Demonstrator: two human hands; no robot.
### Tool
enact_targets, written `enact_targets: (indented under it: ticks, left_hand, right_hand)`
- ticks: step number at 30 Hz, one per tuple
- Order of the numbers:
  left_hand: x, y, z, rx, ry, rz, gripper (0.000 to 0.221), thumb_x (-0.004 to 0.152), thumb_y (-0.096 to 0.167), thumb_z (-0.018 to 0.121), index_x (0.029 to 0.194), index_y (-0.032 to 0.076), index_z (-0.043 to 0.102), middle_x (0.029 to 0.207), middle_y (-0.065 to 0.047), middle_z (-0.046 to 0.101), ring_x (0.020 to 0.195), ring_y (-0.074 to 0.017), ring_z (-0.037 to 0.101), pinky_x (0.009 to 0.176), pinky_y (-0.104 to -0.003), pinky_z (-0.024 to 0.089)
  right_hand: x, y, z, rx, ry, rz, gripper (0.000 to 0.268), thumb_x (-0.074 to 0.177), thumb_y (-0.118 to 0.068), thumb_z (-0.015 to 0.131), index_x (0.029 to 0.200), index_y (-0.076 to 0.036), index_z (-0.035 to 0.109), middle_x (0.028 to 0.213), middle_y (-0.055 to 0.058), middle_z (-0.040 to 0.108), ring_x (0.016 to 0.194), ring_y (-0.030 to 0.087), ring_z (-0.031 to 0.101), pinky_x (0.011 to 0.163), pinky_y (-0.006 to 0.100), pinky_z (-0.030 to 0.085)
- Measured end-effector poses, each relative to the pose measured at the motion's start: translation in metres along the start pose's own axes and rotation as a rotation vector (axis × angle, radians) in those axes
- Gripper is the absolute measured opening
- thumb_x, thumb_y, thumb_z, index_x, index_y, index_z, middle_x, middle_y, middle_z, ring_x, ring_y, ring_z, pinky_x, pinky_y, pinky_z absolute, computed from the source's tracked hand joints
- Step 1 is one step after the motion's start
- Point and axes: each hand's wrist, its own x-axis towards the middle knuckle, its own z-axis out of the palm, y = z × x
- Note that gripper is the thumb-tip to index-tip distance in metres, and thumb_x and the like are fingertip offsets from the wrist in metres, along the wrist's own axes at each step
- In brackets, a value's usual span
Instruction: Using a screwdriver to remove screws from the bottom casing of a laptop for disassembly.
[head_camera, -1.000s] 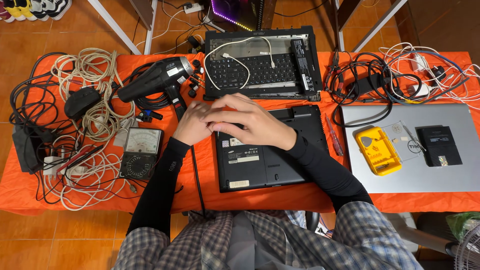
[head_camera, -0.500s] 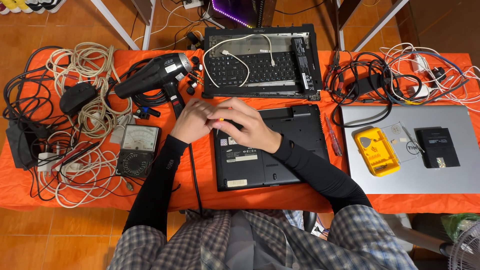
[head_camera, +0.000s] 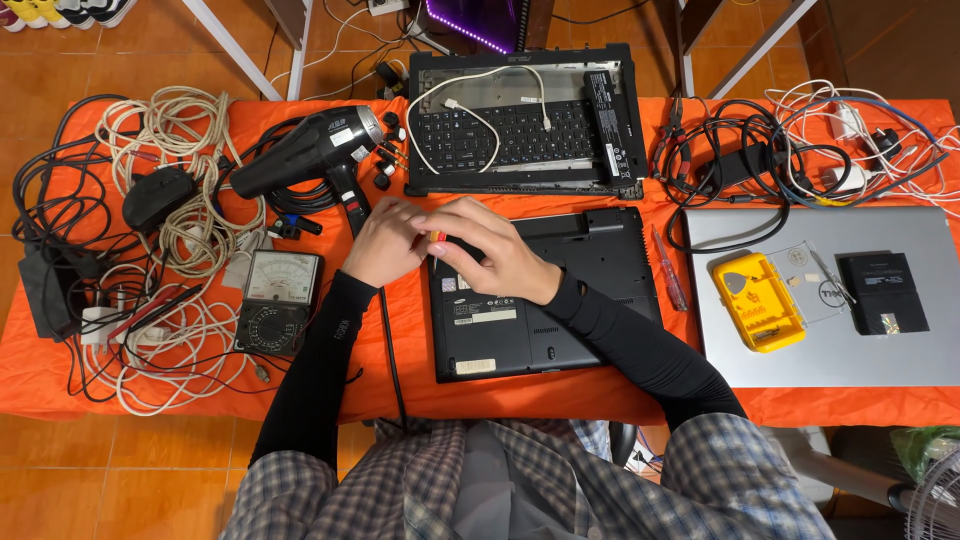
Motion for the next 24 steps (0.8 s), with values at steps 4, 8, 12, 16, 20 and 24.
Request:
enact_targets:
  ticks: [4, 8, 12, 16, 20, 24]
  left_hand:
    - [0.003, 0.004, -0.004, -0.013, 0.002, 0.009, 0.012, 0.083, 0.01, 0.072, 0.091, 0.002, 0.068, 0.088, -0.013, 0.069, 0.091, -0.0312, 0.065, 0.101, -0.045, 0.046]
    - [0.005, 0.008, -0.008, -0.008, -0.013, 0.013, 0.017, 0.082, 0.014, 0.074, 0.09, 0.001, 0.067, 0.087, -0.013, 0.068, 0.09, -0.0329, 0.064, 0.099, -0.046, 0.046]
    - [-0.002, -0.003, 0.005, 0.026, -0.061, -0.02, 0.013, 0.087, 0.016, 0.074, 0.084, 0.005, 0.067, 0.084, -0.01, 0.068, 0.092, -0.0274, 0.066, 0.107, -0.046, 0.046]
    - [0.001, 0.005, -0.003, -0.001, 0.033, 0.025, 0.012, 0.083, 0.015, 0.074, 0.088, 0.006, 0.067, 0.091, -0.01, 0.07, 0.095, -0.031, 0.065, 0.1, -0.046, 0.047]
    - [0.001, 0.007, -0.008, -0.079, 0.055, 0.061, 0.016, 0.084, 0.016, 0.076, 0.094, 0.006, 0.067, 0.09, -0.008, 0.068, 0.093, -0.0268, 0.065, 0.098, -0.046, 0.046]
    - [0.005, 0.014, -0.014, -0.14, 0.118, 0.087, 0.023, 0.083, 0.015, 0.076, 0.103, 0.006, 0.068, 0.094, -0.007, 0.067, 0.095, -0.0271, 0.064, 0.1, -0.044, 0.045]
  right_hand:
    - [0.001, 0.0, 0.0, 0.033, 0.005, 0.001, 0.036, 0.1, -0.018, 0.074, 0.132, -0.007, 0.063, 0.111, 0.011, 0.062, 0.102, 0.021, 0.064, 0.088, 0.032, 0.055]
    - [0.002, 0.0, 0.001, 0.027, -0.013, 0.07, 0.03, 0.103, -0.014, 0.071, 0.133, -0.009, 0.065, 0.101, 0.006, 0.064, 0.09, 0.017, 0.06, 0.08, 0.03, 0.052]
    - [0.021, -0.017, -0.006, -0.061, -0.148, 0.152, 0.034, 0.104, -0.018, 0.069, 0.137, -0.009, 0.065, 0.092, 0.004, 0.058, 0.084, 0.019, 0.053, 0.084, 0.033, 0.047]
    - [0.044, -0.038, -0.022, -0.108, -0.291, 0.162, 0.035, 0.104, -0.021, 0.067, 0.137, -0.01, 0.065, 0.091, 0.003, 0.059, 0.087, 0.018, 0.058, 0.093, 0.036, 0.045]
    - [0.046, -0.042, -0.024, -0.137, -0.267, 0.043, 0.026, 0.102, -0.026, 0.069, 0.126, -0.014, 0.068, 0.101, 0.002, 0.066, 0.096, 0.019, 0.062, 0.099, 0.036, 0.047]
    - [0.041, -0.045, -0.023, -0.137, -0.311, 0.125, 0.022, 0.104, -0.022, 0.067, 0.123, -0.012, 0.07, 0.1, 0.004, 0.065, 0.094, 0.024, 0.061, 0.099, 0.036, 0.049]
